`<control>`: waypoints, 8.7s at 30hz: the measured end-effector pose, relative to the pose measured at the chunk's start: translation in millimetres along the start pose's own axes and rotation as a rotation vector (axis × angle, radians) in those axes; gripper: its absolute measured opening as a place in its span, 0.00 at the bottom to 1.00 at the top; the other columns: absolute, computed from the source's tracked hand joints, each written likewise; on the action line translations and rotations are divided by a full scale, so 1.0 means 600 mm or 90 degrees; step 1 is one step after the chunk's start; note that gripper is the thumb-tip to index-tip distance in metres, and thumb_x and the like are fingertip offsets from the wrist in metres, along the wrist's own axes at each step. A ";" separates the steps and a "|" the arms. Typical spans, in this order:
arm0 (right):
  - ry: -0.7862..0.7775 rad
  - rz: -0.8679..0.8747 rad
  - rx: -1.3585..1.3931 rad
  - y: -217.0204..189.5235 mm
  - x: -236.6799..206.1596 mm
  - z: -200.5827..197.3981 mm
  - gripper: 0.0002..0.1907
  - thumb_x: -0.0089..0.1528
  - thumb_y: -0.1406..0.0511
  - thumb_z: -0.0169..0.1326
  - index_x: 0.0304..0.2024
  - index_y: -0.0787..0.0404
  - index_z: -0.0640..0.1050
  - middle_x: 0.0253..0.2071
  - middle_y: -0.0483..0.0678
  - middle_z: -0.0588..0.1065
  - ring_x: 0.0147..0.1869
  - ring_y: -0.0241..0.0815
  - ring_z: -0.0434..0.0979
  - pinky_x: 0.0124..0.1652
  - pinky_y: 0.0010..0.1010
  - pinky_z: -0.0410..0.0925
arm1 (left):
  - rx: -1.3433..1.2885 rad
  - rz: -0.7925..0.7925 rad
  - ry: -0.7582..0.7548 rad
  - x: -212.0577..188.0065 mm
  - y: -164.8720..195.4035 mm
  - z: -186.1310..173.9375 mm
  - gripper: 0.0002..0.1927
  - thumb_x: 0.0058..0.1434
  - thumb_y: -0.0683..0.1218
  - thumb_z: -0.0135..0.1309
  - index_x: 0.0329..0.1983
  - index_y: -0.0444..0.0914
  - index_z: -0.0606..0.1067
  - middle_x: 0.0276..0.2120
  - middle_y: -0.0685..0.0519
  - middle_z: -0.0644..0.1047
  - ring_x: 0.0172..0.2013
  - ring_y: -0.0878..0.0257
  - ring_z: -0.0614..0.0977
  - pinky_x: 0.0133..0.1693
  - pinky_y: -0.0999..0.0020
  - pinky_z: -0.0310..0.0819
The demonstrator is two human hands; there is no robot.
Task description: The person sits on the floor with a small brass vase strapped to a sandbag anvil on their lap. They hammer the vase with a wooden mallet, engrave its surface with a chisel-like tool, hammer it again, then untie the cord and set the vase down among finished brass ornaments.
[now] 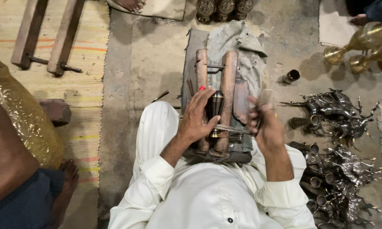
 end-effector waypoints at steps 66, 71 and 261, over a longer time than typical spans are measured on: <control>-0.387 -0.443 -1.277 -0.118 0.005 0.170 0.05 0.55 0.61 0.64 0.33 0.52 0.84 0.43 0.37 0.82 0.42 0.41 0.81 0.38 0.36 0.74 | -0.062 0.003 0.002 -0.023 -0.029 0.026 0.18 0.59 0.47 0.66 0.53 0.49 0.80 0.75 0.44 0.60 0.76 0.41 0.58 0.72 0.43 0.50; -0.387 -0.436 -1.279 -0.119 0.007 0.168 0.08 0.52 0.62 0.64 0.34 0.53 0.84 0.42 0.38 0.81 0.42 0.42 0.81 0.38 0.36 0.73 | -0.063 0.006 -0.001 -0.020 -0.023 0.020 0.20 0.56 0.47 0.66 0.53 0.48 0.79 0.74 0.43 0.60 0.75 0.41 0.57 0.72 0.44 0.50; -0.436 -0.339 -1.413 -0.099 0.046 0.163 0.14 0.54 0.68 0.62 0.44 0.53 0.83 0.42 0.46 0.78 0.37 0.46 0.83 0.35 0.40 0.76 | -0.088 0.018 0.066 -0.016 -0.031 0.024 0.36 0.62 0.47 0.60 0.73 0.41 0.64 0.70 0.47 0.68 0.73 0.45 0.64 0.75 0.49 0.50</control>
Point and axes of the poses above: each hand's wrist, its own x-axis towards the middle knuckle, its own z-axis out of the palm, y = z × x, the point moved 2 cm from there along x, towards the middle knuckle
